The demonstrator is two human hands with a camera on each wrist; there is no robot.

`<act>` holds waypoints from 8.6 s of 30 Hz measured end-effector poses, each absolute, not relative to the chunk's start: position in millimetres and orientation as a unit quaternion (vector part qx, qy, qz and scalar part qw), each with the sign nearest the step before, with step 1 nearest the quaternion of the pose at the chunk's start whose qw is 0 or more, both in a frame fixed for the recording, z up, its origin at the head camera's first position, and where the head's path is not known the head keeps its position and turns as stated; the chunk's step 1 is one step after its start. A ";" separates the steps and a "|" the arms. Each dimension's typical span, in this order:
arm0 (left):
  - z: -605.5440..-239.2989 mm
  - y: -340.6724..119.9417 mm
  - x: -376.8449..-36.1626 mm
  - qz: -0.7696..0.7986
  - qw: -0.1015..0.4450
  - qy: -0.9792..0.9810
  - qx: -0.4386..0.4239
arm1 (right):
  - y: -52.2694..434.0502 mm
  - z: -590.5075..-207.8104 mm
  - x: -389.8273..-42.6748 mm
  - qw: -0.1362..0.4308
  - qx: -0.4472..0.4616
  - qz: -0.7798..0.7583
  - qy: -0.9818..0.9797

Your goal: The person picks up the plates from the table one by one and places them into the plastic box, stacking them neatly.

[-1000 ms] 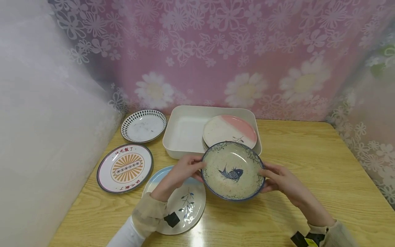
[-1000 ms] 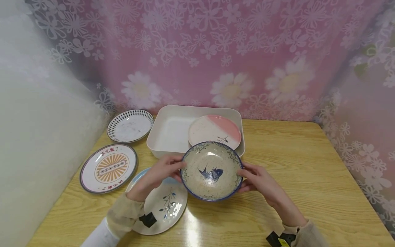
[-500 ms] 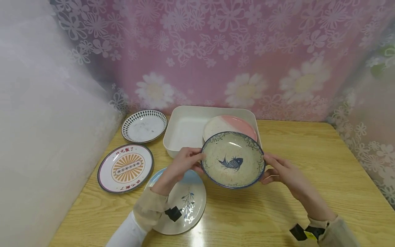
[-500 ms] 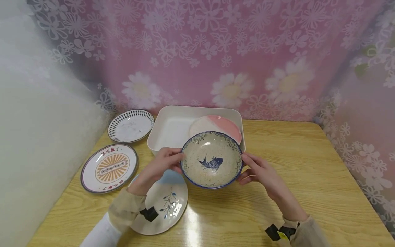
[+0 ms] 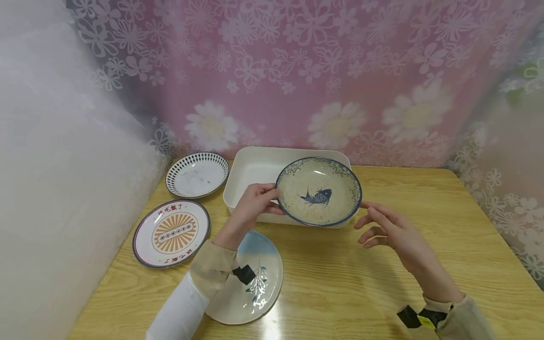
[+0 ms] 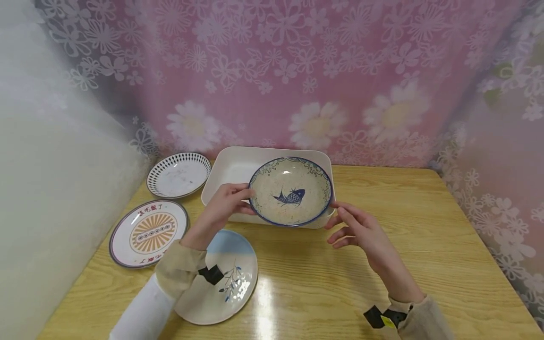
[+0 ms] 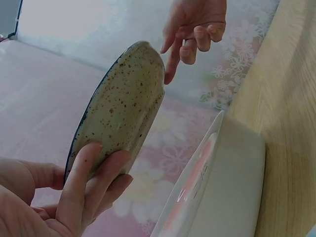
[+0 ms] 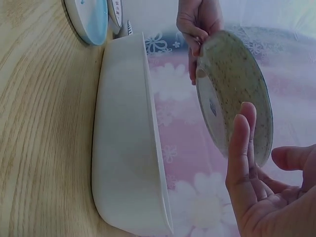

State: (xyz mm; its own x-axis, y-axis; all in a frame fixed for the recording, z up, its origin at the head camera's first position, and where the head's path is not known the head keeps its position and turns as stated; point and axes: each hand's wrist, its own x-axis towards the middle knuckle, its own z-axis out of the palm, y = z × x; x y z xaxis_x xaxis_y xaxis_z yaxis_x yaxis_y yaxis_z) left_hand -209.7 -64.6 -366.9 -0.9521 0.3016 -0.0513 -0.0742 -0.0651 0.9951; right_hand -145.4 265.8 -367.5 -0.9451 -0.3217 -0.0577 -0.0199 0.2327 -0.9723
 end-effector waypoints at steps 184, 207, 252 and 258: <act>-449.7 -233.7 -90.7 0.542 0.117 0.831 0.043 | 193.2 -422.1 -134.6 0.119 -0.160 -0.588 0.784; -457.6 -228.1 -94.0 0.652 0.143 0.744 0.010 | 194.7 -422.8 -131.0 0.136 -0.142 -0.586 0.786; -432.5 -157.7 -128.4 0.665 0.164 0.726 0.055 | 211.3 -430.4 -106.3 0.244 -0.138 -0.675 0.682; -433.5 -155.9 -128.9 0.665 0.172 0.724 0.063 | 214.1 -431.4 -105.5 0.253 -0.140 -0.684 0.669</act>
